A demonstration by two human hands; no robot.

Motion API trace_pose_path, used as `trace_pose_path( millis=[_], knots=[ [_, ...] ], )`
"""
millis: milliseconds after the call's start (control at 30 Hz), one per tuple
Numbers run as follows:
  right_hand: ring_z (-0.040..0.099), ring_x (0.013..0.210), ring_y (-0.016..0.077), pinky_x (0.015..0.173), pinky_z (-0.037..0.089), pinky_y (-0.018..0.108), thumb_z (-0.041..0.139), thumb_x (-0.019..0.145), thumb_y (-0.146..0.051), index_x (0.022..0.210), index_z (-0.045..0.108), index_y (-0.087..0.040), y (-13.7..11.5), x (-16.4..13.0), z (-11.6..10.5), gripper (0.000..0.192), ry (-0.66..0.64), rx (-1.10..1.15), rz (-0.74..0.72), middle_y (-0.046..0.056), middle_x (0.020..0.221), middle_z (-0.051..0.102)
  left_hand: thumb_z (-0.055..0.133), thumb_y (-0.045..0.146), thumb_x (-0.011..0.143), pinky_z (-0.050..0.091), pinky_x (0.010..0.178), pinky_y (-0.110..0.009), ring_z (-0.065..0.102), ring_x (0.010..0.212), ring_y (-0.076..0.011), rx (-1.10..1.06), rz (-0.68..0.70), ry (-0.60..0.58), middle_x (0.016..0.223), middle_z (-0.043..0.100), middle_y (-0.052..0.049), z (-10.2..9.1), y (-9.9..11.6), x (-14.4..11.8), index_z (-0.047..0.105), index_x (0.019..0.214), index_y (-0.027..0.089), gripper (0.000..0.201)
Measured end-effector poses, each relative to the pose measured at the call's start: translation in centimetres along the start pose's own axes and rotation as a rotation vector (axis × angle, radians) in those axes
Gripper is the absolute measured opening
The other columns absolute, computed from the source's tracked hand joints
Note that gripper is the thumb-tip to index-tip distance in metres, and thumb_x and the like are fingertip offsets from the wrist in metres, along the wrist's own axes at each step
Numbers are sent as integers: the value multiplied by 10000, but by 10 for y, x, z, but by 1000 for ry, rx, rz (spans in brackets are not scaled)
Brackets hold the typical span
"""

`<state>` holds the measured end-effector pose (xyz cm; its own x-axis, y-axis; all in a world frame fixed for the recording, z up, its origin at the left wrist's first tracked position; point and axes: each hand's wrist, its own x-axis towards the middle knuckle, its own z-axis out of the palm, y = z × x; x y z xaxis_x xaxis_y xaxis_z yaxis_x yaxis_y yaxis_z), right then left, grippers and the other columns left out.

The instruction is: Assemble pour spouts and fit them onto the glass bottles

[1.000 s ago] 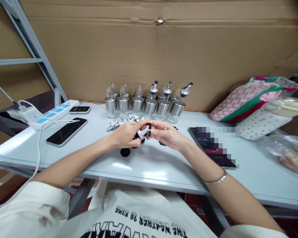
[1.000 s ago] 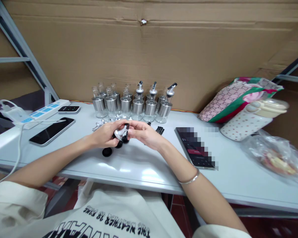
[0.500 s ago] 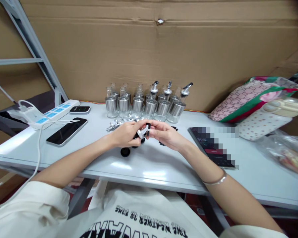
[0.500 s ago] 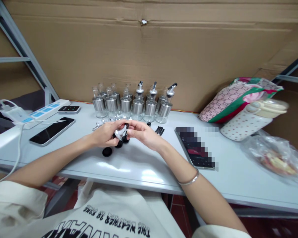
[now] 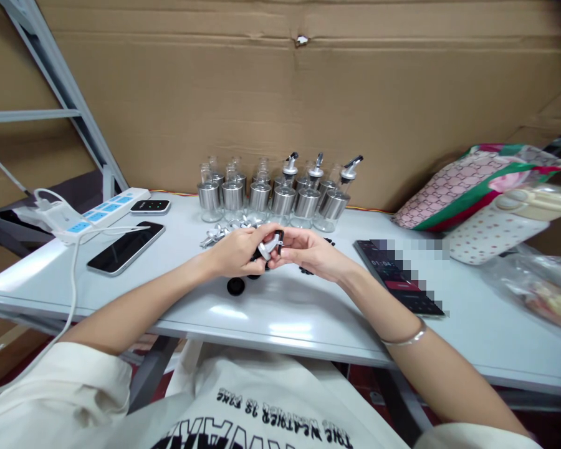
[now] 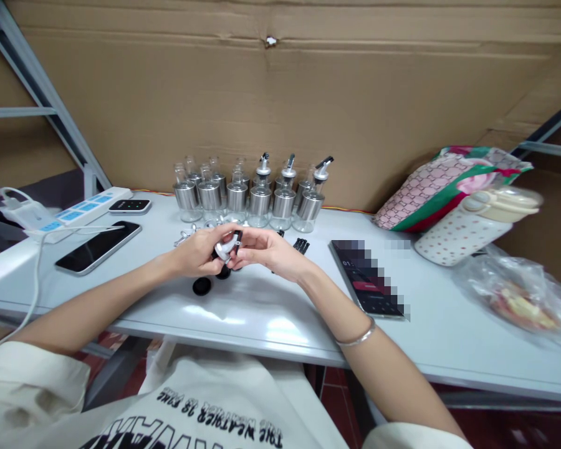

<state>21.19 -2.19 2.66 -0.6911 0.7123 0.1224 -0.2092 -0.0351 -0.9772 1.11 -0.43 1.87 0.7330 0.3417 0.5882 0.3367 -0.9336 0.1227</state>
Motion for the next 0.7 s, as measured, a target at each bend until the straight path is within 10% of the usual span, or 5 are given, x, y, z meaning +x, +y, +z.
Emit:
trace_pose_path(
  millis=[700],
  knots=[
    [490,550,100,532,359,242,629,655,-143,908,625,-177,0,0,4,256,134,-222,-45,-41,595,562,403,175,683,441,636,-248,535,638,-156,90,57,-50,831,570,-15,-1,1,-1,281,1344,177,672]
  ],
)
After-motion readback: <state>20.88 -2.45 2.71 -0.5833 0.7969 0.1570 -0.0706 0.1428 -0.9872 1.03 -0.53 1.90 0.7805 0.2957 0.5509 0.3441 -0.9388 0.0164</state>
